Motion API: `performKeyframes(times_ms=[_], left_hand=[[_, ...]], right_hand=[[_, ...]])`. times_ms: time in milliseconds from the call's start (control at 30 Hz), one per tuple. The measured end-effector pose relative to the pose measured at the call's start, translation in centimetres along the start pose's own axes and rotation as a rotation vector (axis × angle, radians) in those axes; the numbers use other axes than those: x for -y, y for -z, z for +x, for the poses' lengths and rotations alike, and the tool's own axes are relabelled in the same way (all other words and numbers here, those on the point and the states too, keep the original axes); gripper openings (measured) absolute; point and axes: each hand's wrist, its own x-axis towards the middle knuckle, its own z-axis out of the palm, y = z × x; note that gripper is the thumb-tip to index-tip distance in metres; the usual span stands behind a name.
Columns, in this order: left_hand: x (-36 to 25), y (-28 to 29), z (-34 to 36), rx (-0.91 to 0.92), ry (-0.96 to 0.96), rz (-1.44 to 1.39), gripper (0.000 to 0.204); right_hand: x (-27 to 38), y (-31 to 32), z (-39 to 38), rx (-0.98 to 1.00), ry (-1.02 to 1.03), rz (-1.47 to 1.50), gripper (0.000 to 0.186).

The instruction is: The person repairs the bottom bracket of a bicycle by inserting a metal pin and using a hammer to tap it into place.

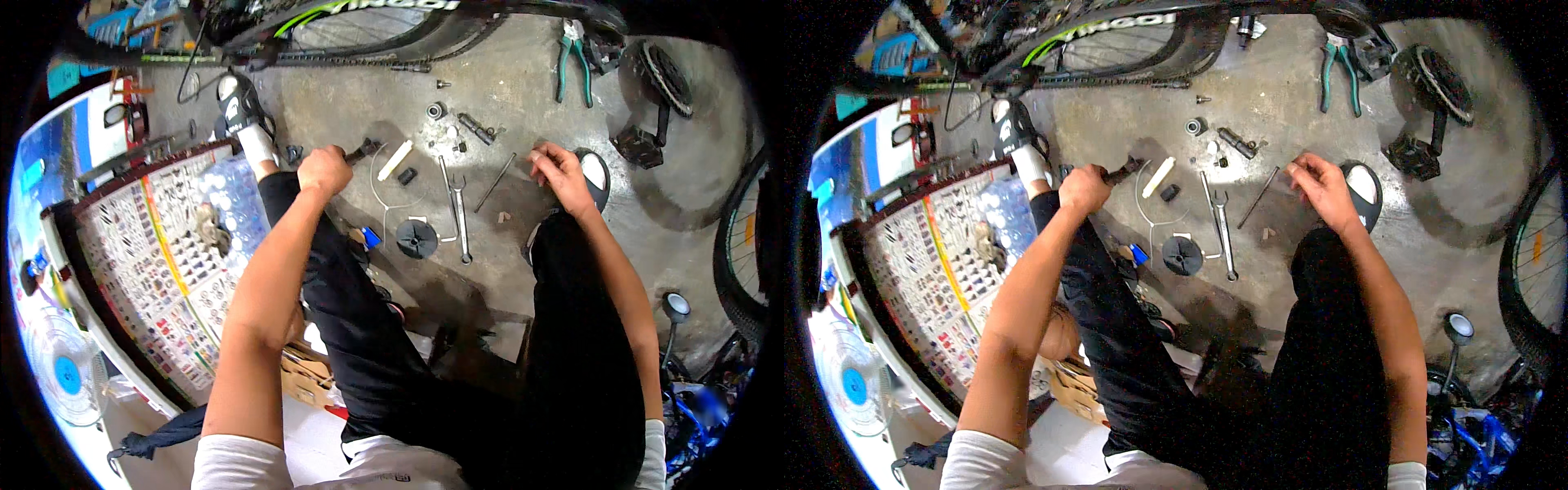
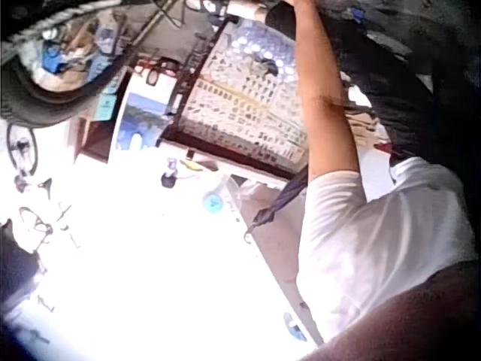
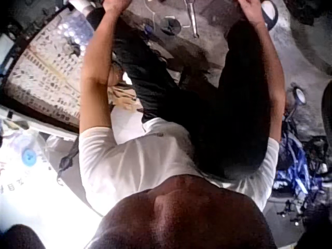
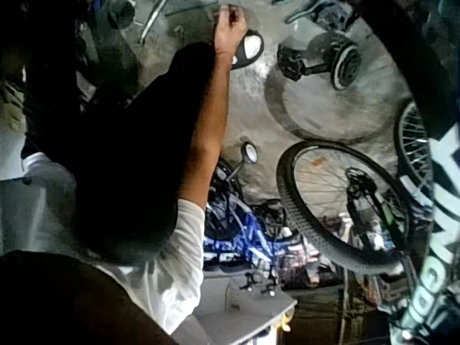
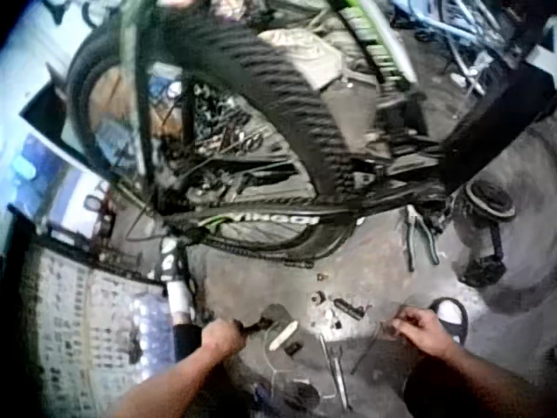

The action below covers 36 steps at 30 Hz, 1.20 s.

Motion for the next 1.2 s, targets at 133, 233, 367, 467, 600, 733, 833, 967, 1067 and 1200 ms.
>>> performKeyframes(times_ms=[133,233,367,467,600,733,833,967,1067,1200], left_hand=[[2.2,-0.5,-0.9,0.023,-0.006,-0.139,0.03],[1.4,-0.3,-0.5,0.044,0.047,-0.179,0.029],[2.2,0.4,-1.6,0.083,0.027,-0.301,0.03],[3.0,-0.3,-2.0,0.056,0.016,-0.354,0.03],[2.0,0.2,-1.8,0.077,-0.007,-0.433,0.03],[0.7,-0.1,-1.2,0.029,-0.033,-0.435,0.026],[2.1,-0.2,-1.4,0.04,-0.048,-0.389,0.027],[3.3,-0.6,-1.6,-0.025,0.056,-0.3,0.026],[1.0,0.0,-1.5,-0.055,0.066,-0.277,0.026],[1.5,-0.6,-1.4,-0.079,0.016,-0.237,0.026]], right_hand=[[1.5,0.5,-0.1,0.047,-0.085,0.0,0.031],[2.2,0.5,-0.5,0.061,-0.145,0.041,0.032],[5.1,0.2,-0.7,0.093,-0.207,-0.039,0.026],[9.1,-0.8,-0.2,0.163,-0.258,-0.219,0.024],[10.0,2.6,1.1,0.261,-0.135,-0.582,0.029],[15.0,1.7,1.4,0.408,-0.035,-1.26,0.04],[11.9,-0.3,3.5,0.376,0.007,-1.273,0.036],[10.8,-7.2,3.9,0.457,-0.064,-1.06,0.038],[8.4,-8.2,3.2,0.402,-0.037,-0.986,0.039],[8.6,-9.2,4.0,0.515,0.06,-0.819,0.037]])
